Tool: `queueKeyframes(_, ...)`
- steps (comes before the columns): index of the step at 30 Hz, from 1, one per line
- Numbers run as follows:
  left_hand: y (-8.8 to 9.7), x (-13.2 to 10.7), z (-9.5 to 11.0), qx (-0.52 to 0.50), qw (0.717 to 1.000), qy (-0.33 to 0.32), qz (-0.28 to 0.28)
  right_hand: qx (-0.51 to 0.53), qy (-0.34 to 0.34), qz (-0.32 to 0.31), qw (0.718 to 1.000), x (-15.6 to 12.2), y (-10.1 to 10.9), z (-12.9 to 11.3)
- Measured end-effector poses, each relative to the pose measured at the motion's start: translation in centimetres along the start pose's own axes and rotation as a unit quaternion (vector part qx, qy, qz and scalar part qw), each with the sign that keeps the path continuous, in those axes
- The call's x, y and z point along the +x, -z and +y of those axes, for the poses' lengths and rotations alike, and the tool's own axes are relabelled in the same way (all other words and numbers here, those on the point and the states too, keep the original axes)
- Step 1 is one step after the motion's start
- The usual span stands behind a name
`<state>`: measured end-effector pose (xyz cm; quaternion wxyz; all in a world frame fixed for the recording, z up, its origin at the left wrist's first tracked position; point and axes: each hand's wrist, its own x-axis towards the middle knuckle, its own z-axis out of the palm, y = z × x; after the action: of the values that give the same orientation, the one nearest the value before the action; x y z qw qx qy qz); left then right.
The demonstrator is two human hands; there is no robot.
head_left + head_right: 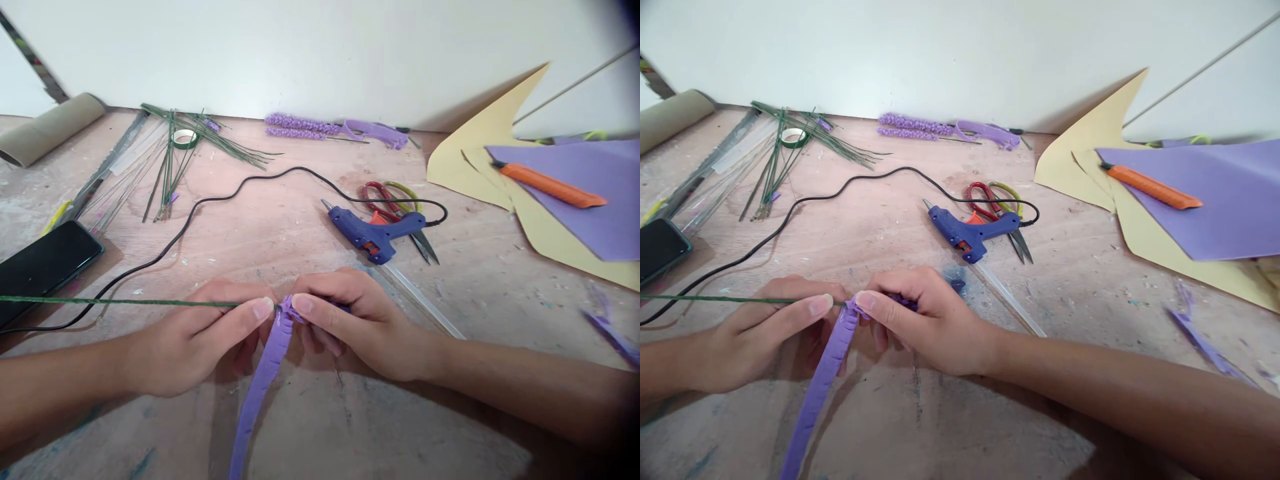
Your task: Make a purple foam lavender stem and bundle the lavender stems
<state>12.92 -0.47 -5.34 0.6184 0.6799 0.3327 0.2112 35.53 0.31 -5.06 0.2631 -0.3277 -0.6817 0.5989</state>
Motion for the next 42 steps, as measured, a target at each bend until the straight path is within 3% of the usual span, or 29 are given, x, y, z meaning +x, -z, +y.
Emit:
queueKeyframes(7, -0.4, 0.0, -0.8, -0.129, 0.990, 0.058, -0.012, -0.062, 0.053, 0.055, 0.995, 0.0, -0.3, -0.2)
queueKeyframes(17, -0.4, 0.0, -0.6, -0.157, 0.986, 0.064, -0.009, -0.102, 0.103, 0.080, 0.986, -0.1, -0.1, 0.2)
queueKeyframes(21, -0.3, 0.1, -0.5, -0.158, 0.985, 0.067, -0.013, -0.073, 0.121, 0.090, 0.986, -0.2, -0.2, 0.8)
queueKeyframes(24, -0.3, 0.0, -0.5, -0.150, 0.986, 0.077, -0.008, -0.046, 0.109, 0.083, 0.990, -0.3, -0.3, 0.8)
queueKeyframes(30, 0.0, 0.0, -0.1, -0.044, 0.998, 0.038, -0.005, -0.015, 0.111, 0.001, 0.994, -0.1, -0.1, 0.1)
queueKeyframes(37, 0.0, 0.1, -0.1, -0.045, 0.998, 0.037, -0.007, -0.105, 0.080, 0.080, 0.988, -0.1, -0.3, 0.0)
queueKeyframes(42, -0.1, 0.0, -0.2, -0.088, 0.994, 0.067, 0.006, -0.106, 0.065, 0.096, 0.988, -0.3, -0.4, 0.1)
